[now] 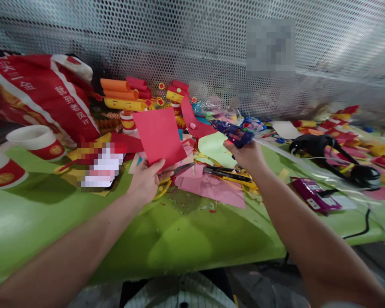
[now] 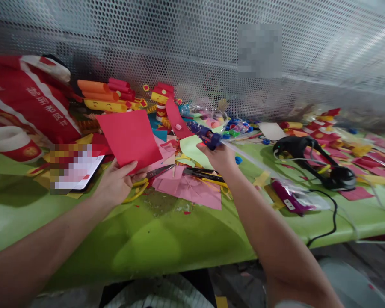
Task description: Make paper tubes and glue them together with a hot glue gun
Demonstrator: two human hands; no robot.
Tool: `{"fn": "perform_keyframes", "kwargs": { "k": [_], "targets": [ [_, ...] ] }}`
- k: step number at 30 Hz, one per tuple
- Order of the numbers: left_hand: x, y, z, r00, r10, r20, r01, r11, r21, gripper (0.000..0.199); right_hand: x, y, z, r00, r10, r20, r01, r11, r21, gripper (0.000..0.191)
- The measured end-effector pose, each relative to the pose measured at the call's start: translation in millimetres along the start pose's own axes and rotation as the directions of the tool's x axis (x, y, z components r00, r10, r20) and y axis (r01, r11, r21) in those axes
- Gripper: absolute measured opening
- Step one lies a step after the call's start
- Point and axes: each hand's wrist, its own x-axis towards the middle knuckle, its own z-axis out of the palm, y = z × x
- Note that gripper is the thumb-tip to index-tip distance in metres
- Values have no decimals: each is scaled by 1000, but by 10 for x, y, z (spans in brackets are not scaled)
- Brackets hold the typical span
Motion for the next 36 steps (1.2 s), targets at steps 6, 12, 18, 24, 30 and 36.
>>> {"fn": "perform_keyframes", "kwargs": {
  "k": [6, 12, 18, 24, 30, 36],
  "targets": [
    [-2, -24, -6, 999, -17, 29, 16, 1000, 22, 18, -54, -390, 213, 984, 154, -92, -77, 824, 561, 36],
    [-7, -66, 10, 999, -50, 9, 50, 998, -26, 15, -434, -660, 492, 937, 308, 162, -305, 502, 810, 40],
    [-13, -114, 24, 996, -71, 46, 72, 997, -9, 12, -676, -685, 675, 928, 287, 239, -358, 499, 789, 27],
    [-66, -160, 26, 983, -133, 129, 127, 991, 50, 18, -662, -608, 690, 942, 284, 179, -315, 566, 762, 18],
    [-4, 29, -62, 977, -64, 202, 41, 992, 118, 19, -492, -492, 432, 942, 273, 197, -330, 635, 698, 22],
    [108, 210, -178, 992, 32, 125, -60, 972, 226, 14, -472, -382, 267, 913, 234, 333, -398, 689, 606, 24]
  ]
}}
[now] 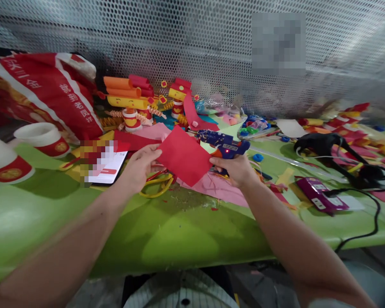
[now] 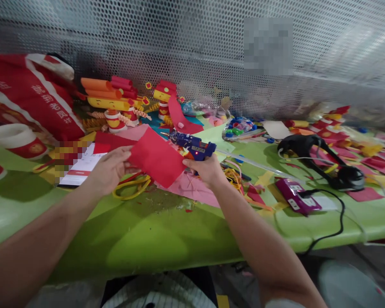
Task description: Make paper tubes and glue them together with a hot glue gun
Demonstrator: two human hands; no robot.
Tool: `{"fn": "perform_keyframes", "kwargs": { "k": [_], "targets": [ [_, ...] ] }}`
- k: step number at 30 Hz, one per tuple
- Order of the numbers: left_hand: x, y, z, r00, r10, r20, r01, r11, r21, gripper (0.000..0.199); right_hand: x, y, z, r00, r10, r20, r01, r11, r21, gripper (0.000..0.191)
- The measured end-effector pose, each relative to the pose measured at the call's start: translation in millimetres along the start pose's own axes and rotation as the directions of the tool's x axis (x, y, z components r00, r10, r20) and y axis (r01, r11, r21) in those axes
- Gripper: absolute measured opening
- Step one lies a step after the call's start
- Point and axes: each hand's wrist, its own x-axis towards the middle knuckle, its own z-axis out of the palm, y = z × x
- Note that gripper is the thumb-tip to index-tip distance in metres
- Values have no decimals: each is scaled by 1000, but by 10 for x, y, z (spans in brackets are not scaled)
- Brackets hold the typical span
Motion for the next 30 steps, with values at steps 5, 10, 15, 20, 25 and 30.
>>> {"fn": "perform_keyframes", "kwargs": {
  "k": [5, 10, 15, 20, 25, 30],
  "targets": [
    [-7, 2, -36, 999, -15, 42, 9, 991, 137, 17, -65, -76, 12, 998, 44, 42, -42, 999, -30, 23],
    [-11, -30, -66, 992, -95, 86, 69, 961, 270, 11, -111, -87, 82, 991, 104, 79, -98, 992, -79, 24],
    [-23, -126, -17, 997, -79, -23, 82, 946, 313, 5, -89, 71, 112, 996, 64, 56, -58, 993, -102, 22],
    [-68, -206, 118, 993, 27, -118, -14, 994, 105, 6, -68, 110, 93, 986, -131, -102, 127, 991, -42, 25],
    [-70, -264, 173, 987, 33, -157, -44, 997, -68, 10, -181, 94, 169, 987, -157, -45, 154, 987, -52, 25],
    [-67, -317, 189, 984, -110, -142, 89, 985, -149, 10, -323, 162, 255, 991, -120, 61, 129, 978, -163, 35]
  ]
}}
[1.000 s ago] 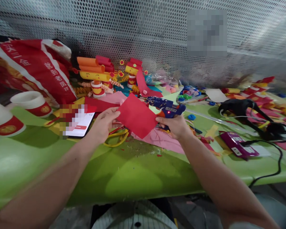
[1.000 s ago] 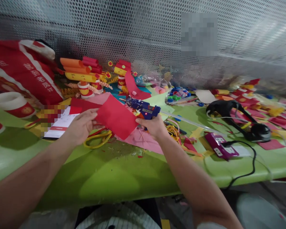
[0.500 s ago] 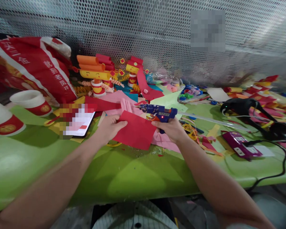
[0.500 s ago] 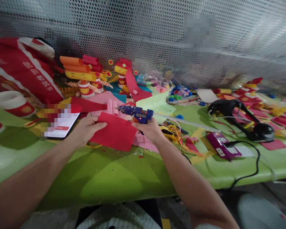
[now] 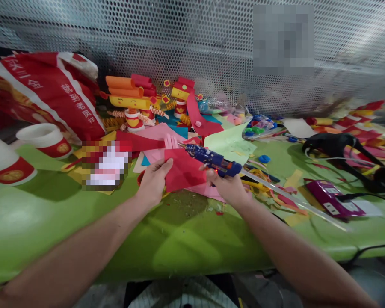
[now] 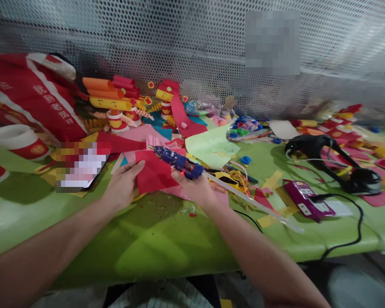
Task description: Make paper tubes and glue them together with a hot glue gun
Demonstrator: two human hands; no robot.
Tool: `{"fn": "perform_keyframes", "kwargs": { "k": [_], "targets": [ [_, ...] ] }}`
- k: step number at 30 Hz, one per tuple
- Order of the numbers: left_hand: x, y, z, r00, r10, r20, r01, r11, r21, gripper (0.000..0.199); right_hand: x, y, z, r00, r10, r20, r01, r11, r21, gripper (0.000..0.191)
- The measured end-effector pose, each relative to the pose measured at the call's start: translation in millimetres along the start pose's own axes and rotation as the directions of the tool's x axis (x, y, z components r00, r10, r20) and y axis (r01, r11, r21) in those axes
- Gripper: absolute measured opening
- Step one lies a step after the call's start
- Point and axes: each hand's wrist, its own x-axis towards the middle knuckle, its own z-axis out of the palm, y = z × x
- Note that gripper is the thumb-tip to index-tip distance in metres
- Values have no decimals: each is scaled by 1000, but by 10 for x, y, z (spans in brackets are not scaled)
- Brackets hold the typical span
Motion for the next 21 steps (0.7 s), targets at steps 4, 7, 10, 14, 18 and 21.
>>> {"fn": "perform_keyframes", "kwargs": {
  "k": [4, 7, 10, 14, 18, 21],
  "targets": [
    [-11, -9, 7, 998, -16, 57, 18, 999, -37, 11, -41, 38, 25, 1000, 2, 29, 0, 999, -52, 35],
    [-26, -10, 13, 995, 19, 98, -16, 999, -40, 8, -46, 32, 46, 999, 38, 31, -38, 999, -16, 32],
    [-41, -15, 23, 993, 41, 109, -37, 999, -34, 3, -56, 5, 74, 998, 42, 35, -43, 999, 23, 28],
    [-35, -28, 21, 994, 47, 99, -44, 999, -31, 6, -66, -27, 102, 997, 26, 68, -29, 998, 48, 26],
    [-19, -38, 7, 994, 55, 94, -54, 998, -20, 2, -64, -33, 109, 997, 29, 68, -32, 999, 39, 27],
    [-20, -36, 5, 993, 42, 106, -40, 999, -24, 3, -62, -28, 106, 998, 21, 54, -21, 1000, 10, 28]
  ]
}}
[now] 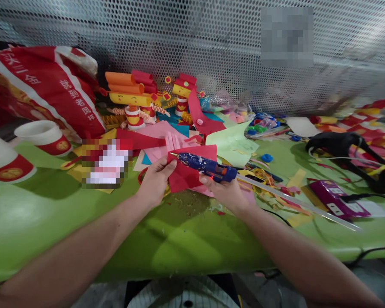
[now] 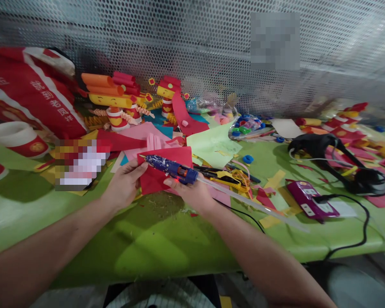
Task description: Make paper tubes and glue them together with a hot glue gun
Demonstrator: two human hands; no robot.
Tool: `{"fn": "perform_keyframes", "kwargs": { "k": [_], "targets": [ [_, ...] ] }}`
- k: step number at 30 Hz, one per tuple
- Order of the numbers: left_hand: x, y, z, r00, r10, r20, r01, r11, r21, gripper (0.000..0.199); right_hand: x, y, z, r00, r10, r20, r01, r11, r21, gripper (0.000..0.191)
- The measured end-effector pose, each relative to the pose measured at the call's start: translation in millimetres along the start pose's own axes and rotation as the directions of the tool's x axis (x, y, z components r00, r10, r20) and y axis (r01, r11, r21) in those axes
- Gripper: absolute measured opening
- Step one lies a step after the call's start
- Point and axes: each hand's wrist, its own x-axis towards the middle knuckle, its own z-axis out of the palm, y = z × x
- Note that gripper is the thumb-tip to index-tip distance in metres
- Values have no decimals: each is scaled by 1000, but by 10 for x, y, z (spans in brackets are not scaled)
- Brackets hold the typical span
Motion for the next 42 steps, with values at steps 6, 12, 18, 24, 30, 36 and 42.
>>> {"fn": "perform_keyframes", "kwargs": {
  "k": [6, 12, 18, 24, 30, 36, 42],
  "targets": [
    [-12, 4, 5, 999, 8, 39, -7, 1000, -19, 12, 2, 25, -3, 1000, -27, -12, 26, 998, -50, 34],
    [-9, 5, 8, 998, 23, 54, -22, 1000, -16, 16, 1, 58, 2, 999, -32, -23, 31, 996, -81, 47],
    [-20, 20, 17, 998, 23, 60, -23, 1000, 4, 15, -3, 70, 2, 998, -58, -34, 53, 992, -110, 48],
    [-20, 19, 16, 998, 22, 62, -23, 1000, 17, 14, -3, 59, 21, 997, -69, -34, 67, 995, -69, 48],
    [-13, 15, 6, 998, 18, 60, -18, 1000, 11, 17, -15, 65, 38, 996, -14, -88, 9, 999, -51, 52],
    [-12, 16, 2, 997, 13, 80, -14, 1000, 8, 18, -2, 83, 27, 997, -68, -48, 65, 997, -49, 44],
    [-19, 23, 15, 996, 7, 89, -9, 1000, 17, 16, 0, 95, 17, 992, -92, -83, 87, 994, -64, 44]
  ]
}}
